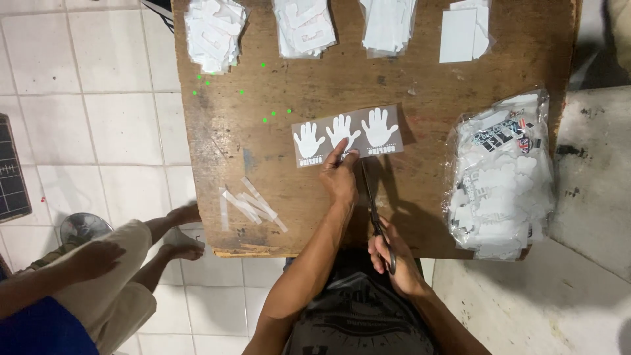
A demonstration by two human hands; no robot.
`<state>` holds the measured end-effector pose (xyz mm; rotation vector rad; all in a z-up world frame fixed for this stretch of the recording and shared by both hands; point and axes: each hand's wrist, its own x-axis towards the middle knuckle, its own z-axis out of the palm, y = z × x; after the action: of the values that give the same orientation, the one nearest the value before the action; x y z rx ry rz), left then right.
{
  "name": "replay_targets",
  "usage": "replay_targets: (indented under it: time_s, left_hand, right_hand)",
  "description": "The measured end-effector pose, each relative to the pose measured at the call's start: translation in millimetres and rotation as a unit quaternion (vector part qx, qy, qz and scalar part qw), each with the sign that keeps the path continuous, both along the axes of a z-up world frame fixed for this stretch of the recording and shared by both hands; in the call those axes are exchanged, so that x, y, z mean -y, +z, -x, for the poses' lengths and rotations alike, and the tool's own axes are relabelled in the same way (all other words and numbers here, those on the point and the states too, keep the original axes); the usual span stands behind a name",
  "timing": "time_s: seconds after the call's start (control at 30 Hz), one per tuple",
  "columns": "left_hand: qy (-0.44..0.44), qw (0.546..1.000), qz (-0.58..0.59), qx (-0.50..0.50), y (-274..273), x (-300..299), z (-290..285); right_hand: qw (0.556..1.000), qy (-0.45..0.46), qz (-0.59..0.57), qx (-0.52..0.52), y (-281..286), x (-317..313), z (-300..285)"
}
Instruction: Cutting out printed white shapes from a sheet using scissors and sorting them into piles
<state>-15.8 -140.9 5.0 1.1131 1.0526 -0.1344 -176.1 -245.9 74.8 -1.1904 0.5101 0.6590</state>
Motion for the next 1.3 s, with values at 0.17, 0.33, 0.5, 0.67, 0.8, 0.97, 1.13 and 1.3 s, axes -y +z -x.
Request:
replay_targets:
  time_s: [0.17, 0.33, 0.5, 0.67, 0.8, 0.97, 1.13, 1.3]
  left_hand:
    - [0.01, 0.999, -0.026, 0.033, -13.8, 4.7, 1.9]
    - [0.03, 0.996, -0.041, 0.07, -2.9, 5.4, 1.2]
    - [0.002, 0.995, -0.056, 0.084, -1.3, 4.9, 5.3]
    - [-0.009, 0.993, -0.065, 0.097, -17.0, 5.9, 13.0]
    - [-0.011, 0.994, -0.044, 0.095, -13.8, 5.4, 12.2]
    - [-0.025, 0.995, -0.044, 0.09, -1.8, 6.6, 12.6]
    - [-0.02, 0.996, -0.033, 0.084, 5.8, 7.7, 14.6]
    - [-0.008, 0.997, -0.022, 0.078, 17.8, 6.5, 8.4]
  right_hand:
    - [0.993, -0.115, -0.004, 0.031, -19.7, -12.6, -11.9]
    - [0.987, -0.158, 0.0, 0.008, -21.5, -18.9, -21.4]
    - [0.985, -0.172, -0.008, -0.011, -22.4, -21.9, -27.2]
    - [0.981, -0.191, -0.009, -0.02, -32.4, -25.3, -19.5]
    - [0.975, -0.22, -0.009, -0.01, -32.3, -27.1, -16.0]
    - [0.974, -0.226, -0.009, -0.011, -32.4, -23.8, -21.4]
    - [0.971, -0.236, -0.027, -0.015, -34.8, -18.7, -25.1]
    - [0.971, -0.236, -0.03, 0.001, -28.9, -14.6, -25.6]
